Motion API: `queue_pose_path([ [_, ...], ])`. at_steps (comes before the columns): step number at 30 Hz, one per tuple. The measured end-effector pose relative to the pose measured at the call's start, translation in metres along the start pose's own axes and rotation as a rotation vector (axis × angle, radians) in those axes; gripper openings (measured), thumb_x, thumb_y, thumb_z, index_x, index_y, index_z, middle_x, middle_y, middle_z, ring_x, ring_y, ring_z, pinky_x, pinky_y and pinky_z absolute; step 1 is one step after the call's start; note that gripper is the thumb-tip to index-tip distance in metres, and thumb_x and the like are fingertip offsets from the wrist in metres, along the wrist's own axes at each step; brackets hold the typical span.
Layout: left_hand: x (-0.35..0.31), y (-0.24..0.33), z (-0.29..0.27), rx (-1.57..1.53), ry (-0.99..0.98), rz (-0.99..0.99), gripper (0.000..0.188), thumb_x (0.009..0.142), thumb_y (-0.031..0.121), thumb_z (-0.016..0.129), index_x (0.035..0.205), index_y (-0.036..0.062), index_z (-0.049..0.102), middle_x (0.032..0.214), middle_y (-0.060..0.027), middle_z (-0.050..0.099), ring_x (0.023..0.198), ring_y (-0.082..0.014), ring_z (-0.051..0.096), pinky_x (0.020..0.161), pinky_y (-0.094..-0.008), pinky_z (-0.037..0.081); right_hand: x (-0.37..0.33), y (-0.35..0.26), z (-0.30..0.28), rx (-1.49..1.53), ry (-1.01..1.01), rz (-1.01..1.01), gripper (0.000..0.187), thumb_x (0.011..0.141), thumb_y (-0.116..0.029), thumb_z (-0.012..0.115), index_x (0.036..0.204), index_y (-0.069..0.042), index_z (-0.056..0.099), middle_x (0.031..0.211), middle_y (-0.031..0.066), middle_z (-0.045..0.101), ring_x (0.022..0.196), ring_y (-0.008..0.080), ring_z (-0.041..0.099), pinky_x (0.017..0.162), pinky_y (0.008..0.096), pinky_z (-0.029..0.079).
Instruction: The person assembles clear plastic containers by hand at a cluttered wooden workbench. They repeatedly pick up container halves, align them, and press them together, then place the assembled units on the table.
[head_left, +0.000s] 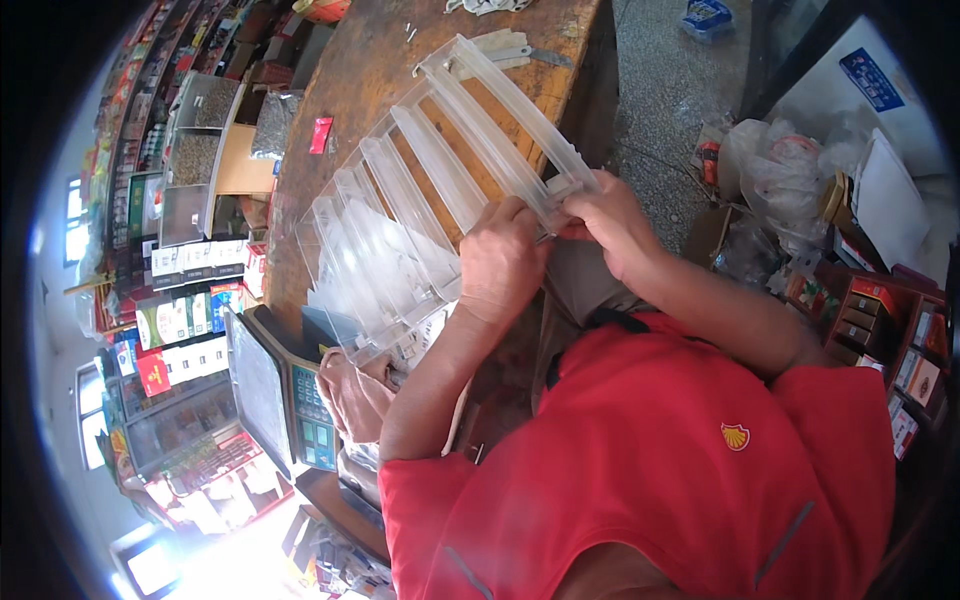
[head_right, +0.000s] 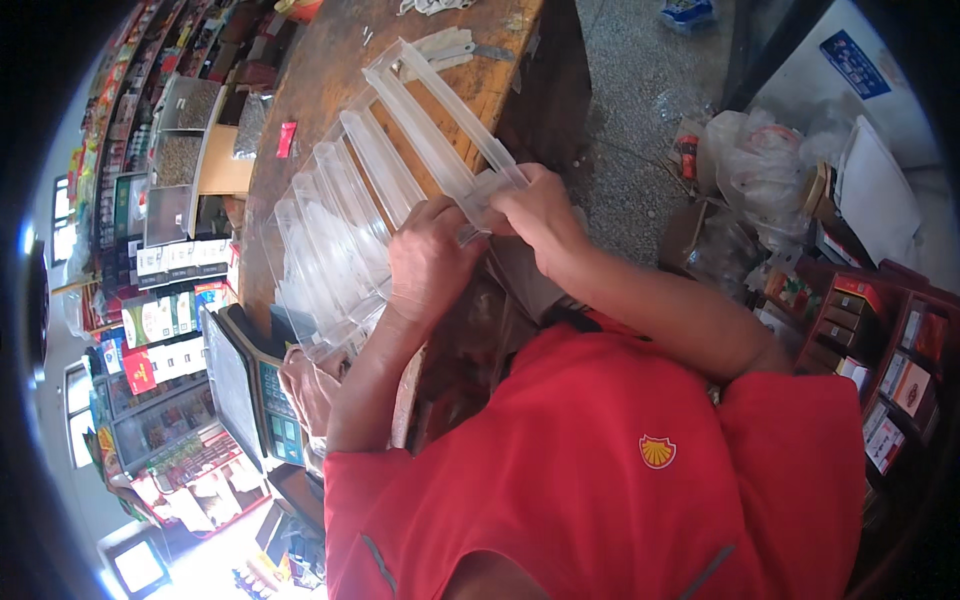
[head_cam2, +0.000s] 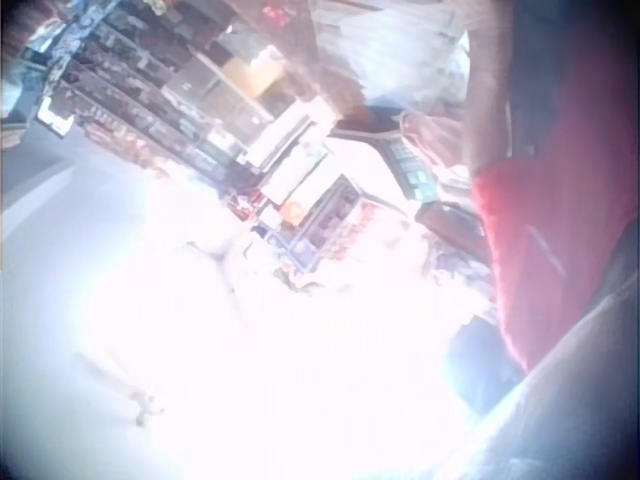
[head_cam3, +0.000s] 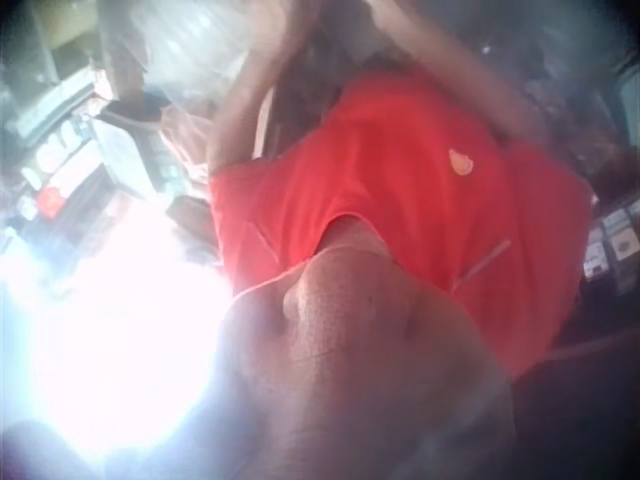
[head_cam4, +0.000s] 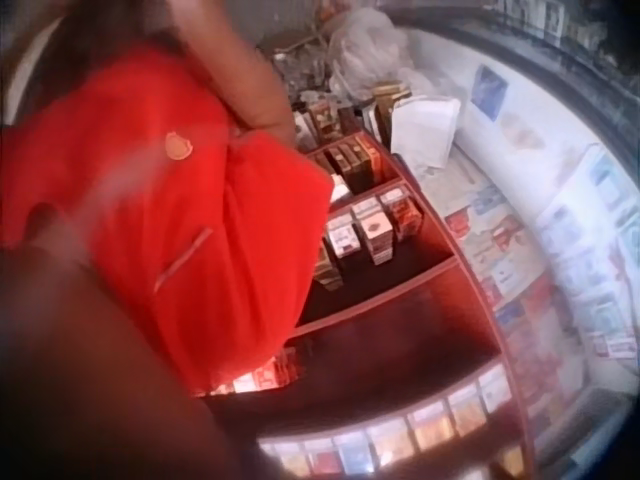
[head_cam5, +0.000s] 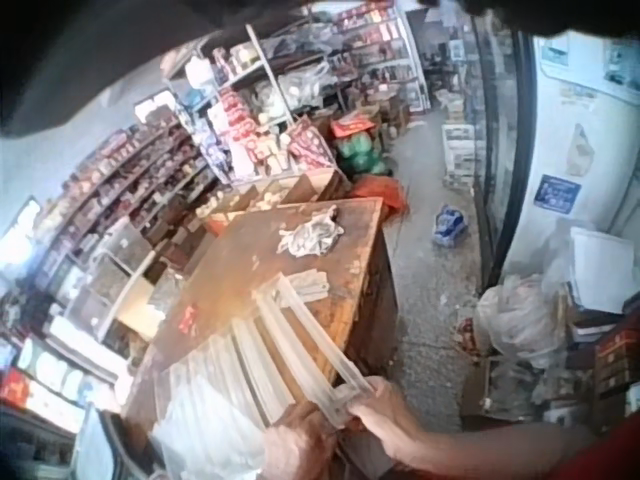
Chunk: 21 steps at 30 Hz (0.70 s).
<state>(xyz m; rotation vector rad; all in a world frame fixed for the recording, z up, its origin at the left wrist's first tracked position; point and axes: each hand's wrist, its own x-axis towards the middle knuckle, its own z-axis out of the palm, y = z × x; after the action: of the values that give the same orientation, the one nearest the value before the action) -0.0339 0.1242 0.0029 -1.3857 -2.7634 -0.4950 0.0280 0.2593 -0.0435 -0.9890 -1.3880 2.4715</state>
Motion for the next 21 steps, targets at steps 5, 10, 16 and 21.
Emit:
queue_pose_path([
  [5, 0.005, 0.002, 0.002, -0.001, 0.039, 0.019, 0.021, 0.066, 0.015, 0.077, 0.081, 0.0052, 0.067, 0.088, -0.0096, 0.064, 0.086, -0.0325, 0.064, 0.072, -0.0438, 0.053, 0.01, -0.014, -0.002, -0.099, -0.034, 0.05, 0.017, 0.079, -0.005, 0.065, 0.093, 0.002, 0.067, 0.085, 0.01, 0.067, 0.073, 0.0174, 0.067, 0.061, 0.0312, 0.055],
  [10, 0.005, 0.004, 0.002, -0.006, 0.043, -0.007, 0.024, 0.066, 0.016, 0.077, 0.082, 0.0035, 0.064, 0.091, -0.011, 0.063, 0.088, -0.033, 0.063, 0.073, -0.0445, 0.053, 0.013, -0.019, -0.005, -0.147, -0.1, 0.063, 0.018, 0.081, -0.008, 0.063, 0.097, 0.0, 0.068, 0.088, 0.0085, 0.068, 0.078, 0.0183, 0.068, 0.067, 0.0318, 0.056],
  [16, -0.013, 0.003, 0.0, 0.155, 0.191, 0.065, 0.058, 0.066, 0.016, 0.079, 0.116, 0.0, 0.055, 0.115, -0.0153, 0.057, 0.106, -0.034, 0.058, 0.09, -0.0446, 0.049, -0.007, -0.049, -0.027, -0.032, -0.457, 0.117, 0.056, 0.082, -0.024, 0.075, 0.13, -0.003, 0.053, 0.122, 0.0125, 0.061, 0.109, 0.0211, 0.061, 0.096, 0.038, 0.048],
  [21, -0.04, 0.01, 0.014, 0.341, 0.296, 0.11, 0.08, 0.068, 0.014, 0.076, 0.137, -0.0018, 0.041, 0.131, -0.0169, 0.049, 0.12, -0.0339, 0.051, 0.105, -0.0474, 0.039, -0.034, -0.045, -0.041, -1.173, -0.076, -1.142, 0.086, 0.064, -0.017, 0.085, 0.139, -0.007, 0.044, 0.142, 0.017, 0.044, 0.13, 0.0341, 0.045, 0.106, 0.0434, 0.042],
])
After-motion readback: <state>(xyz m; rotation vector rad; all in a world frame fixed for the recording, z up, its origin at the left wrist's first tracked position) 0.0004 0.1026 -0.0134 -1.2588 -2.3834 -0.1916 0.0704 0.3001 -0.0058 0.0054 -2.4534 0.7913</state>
